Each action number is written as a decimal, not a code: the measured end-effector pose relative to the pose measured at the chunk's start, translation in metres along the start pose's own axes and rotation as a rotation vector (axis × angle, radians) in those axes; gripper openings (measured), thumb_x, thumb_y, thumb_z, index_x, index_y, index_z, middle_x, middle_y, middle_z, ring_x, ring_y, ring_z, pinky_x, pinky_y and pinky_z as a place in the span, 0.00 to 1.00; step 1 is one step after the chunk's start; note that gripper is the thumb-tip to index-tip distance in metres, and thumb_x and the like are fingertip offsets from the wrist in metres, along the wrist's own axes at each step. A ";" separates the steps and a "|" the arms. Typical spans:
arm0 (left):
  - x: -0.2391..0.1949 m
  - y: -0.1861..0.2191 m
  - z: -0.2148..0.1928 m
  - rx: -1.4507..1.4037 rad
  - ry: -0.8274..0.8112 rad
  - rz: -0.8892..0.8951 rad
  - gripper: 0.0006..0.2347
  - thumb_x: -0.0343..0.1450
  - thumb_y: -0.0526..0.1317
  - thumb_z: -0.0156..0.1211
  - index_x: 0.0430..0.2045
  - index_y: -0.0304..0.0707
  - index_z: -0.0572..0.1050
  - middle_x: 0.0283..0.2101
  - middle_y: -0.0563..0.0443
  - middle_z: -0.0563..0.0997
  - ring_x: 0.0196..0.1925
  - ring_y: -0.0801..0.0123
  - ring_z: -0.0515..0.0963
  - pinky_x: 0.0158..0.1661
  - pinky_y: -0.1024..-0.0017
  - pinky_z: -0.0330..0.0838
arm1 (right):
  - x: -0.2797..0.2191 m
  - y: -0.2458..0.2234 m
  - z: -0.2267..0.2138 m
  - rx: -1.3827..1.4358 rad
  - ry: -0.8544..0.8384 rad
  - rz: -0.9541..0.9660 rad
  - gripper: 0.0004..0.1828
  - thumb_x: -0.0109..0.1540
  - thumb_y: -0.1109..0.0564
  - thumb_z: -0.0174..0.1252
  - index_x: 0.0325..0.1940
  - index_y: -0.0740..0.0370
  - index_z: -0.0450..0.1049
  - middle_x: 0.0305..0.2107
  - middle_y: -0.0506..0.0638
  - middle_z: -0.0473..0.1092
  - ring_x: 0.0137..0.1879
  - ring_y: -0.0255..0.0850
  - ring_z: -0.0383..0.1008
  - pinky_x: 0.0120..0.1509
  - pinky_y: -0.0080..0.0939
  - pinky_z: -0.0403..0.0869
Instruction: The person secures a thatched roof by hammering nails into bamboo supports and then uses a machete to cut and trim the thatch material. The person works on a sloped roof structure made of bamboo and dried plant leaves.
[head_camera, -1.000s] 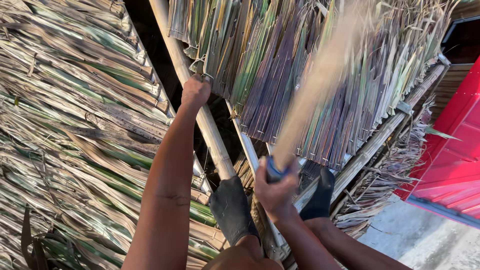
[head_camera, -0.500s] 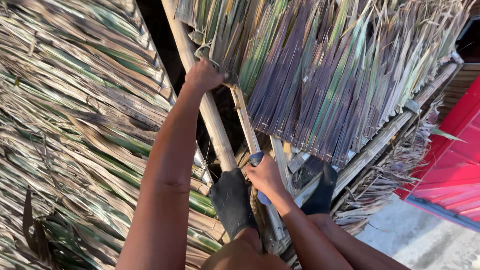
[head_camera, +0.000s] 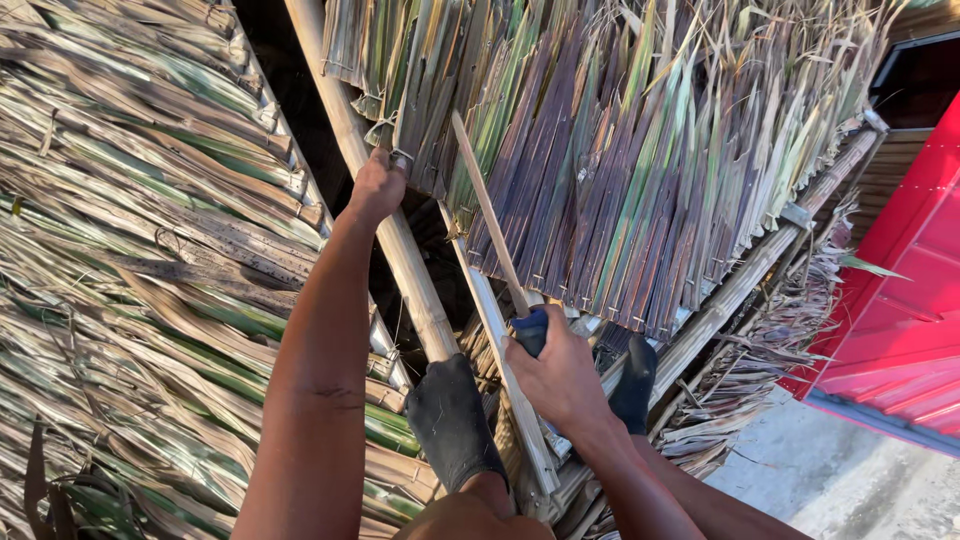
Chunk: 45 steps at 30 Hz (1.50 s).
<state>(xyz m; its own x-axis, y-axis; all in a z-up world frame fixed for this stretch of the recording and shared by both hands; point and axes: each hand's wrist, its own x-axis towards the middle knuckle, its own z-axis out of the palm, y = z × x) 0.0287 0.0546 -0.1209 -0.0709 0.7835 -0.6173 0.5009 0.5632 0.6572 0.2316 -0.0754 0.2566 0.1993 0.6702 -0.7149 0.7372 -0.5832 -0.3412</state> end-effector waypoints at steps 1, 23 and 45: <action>0.005 -0.003 0.004 -0.009 0.002 -0.005 0.16 0.77 0.45 0.55 0.50 0.28 0.69 0.49 0.24 0.78 0.56 0.34 0.76 0.55 0.53 0.69 | -0.012 -0.004 -0.011 0.062 0.035 -0.064 0.21 0.59 0.52 0.65 0.48 0.68 0.69 0.25 0.58 0.76 0.32 0.43 0.78 0.37 0.43 0.76; -0.029 0.032 -0.015 0.183 -0.019 -0.129 0.15 0.73 0.43 0.51 0.50 0.37 0.70 0.53 0.32 0.79 0.58 0.40 0.76 0.60 0.52 0.68 | -0.016 0.003 0.006 0.206 0.347 -0.421 0.12 0.63 0.56 0.62 0.44 0.67 0.71 0.26 0.55 0.74 0.30 0.34 0.76 0.34 0.37 0.75; -0.035 0.028 -0.027 0.248 -0.017 -0.099 0.18 0.70 0.41 0.51 0.55 0.38 0.68 0.58 0.37 0.74 0.65 0.46 0.67 0.61 0.47 0.59 | 0.025 0.031 0.080 -0.154 -0.256 0.180 0.17 0.61 0.52 0.60 0.37 0.74 0.75 0.28 0.71 0.80 0.28 0.48 0.82 0.31 0.43 0.75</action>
<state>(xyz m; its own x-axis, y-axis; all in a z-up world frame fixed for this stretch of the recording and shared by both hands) 0.0217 0.0501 -0.0690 -0.1163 0.7223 -0.6817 0.6889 0.5531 0.4686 0.2081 -0.1135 0.1795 0.1808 0.4144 -0.8920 0.7978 -0.5922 -0.1134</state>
